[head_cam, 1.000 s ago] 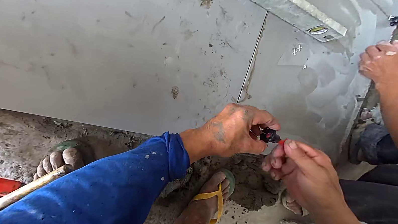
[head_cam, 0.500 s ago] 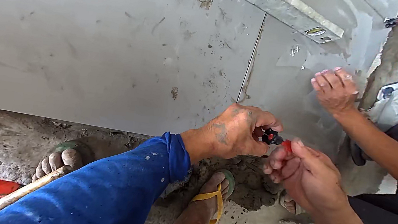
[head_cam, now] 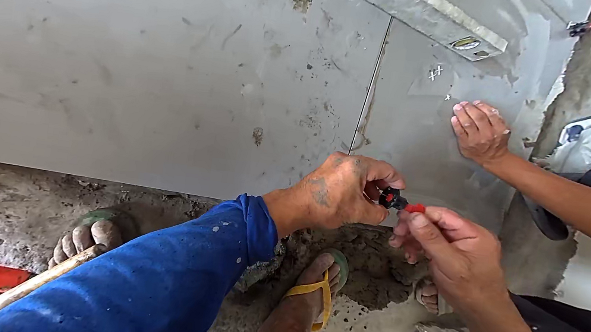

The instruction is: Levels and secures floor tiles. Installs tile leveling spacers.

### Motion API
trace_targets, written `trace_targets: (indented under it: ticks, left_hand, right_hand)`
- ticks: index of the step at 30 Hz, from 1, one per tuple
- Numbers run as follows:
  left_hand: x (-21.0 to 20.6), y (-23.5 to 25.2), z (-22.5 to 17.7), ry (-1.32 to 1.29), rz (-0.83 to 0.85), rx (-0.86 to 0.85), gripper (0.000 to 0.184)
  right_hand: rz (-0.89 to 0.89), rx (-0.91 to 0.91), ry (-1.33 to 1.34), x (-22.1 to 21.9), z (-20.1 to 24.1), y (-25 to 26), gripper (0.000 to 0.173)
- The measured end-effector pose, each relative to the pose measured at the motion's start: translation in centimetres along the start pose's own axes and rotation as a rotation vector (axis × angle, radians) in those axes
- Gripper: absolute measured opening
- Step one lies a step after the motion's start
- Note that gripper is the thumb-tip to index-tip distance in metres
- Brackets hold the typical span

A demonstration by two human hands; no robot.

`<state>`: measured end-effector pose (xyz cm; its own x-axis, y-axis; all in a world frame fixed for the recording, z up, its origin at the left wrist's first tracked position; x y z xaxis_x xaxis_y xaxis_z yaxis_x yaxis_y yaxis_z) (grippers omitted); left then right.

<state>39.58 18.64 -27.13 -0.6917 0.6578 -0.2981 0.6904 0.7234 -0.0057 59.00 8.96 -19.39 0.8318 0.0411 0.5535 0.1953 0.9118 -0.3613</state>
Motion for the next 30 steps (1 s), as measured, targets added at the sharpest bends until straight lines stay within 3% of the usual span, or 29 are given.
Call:
trace_targets:
  ticks: [2, 4, 6, 9, 13, 19, 26, 30]
  left_hand:
    - [0.0, -0.1, 0.4, 0.036, 0.035, 0.011, 0.034]
    - [0.0, -0.2, 0.9, 0.119, 0.079, 0.042, 0.037]
    - [0.6, -0.4, 1.9, 0.277, 0.130, 0.092, 0.050]
    - [2.2, -1.1, 3.9, 0.481, 0.061, 0.114, 0.060]
    - [3.8, -1.6, 4.9, 0.578, 0.019, 0.130, 0.059]
    - [4.1, -1.9, 5.1, 0.572, 0.004, 0.116, 0.058]
    - [4.6, -1.9, 4.8, 0.579, 0.002, 0.090, 0.057]
    - [4.7, -1.8, 4.8, 0.586, -0.002, 0.091, 0.055]
  right_hand:
    - [0.015, -0.050, -0.008, -0.3, -0.1, 0.0, 0.024]
    - [0.046, -0.224, 0.068, -0.9, -0.7, 0.0, 0.027]
    - [0.061, -0.329, 0.025, -1.5, -1.7, 0.2, 0.029]
    - [0.102, -0.406, -0.210, -2.3, -3.7, 0.9, 0.029]
    - [0.131, -0.463, -0.261, -3.0, -4.8, 1.3, 0.030]
    - [0.142, -0.421, -0.394, -3.9, -4.3, 1.9, 0.030]
    - [0.109, -0.259, -0.842, -5.9, -2.2, 2.2, 0.039]
    - [0.106, -0.025, -1.075, -6.7, -2.0, 1.7, 0.034]
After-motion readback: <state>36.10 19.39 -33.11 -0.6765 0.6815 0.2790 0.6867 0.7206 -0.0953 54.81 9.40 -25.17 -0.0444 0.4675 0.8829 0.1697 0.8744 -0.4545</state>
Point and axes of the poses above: each hand's wrist, its own y-axis towards the middle knuckle, its own x-axis out of the back of the hand, z = x × y, the point moved 2 cm from there along y, towards the middle knuckle, and after that the axes turned 4 degrees about -z, right-handed, at the moved point
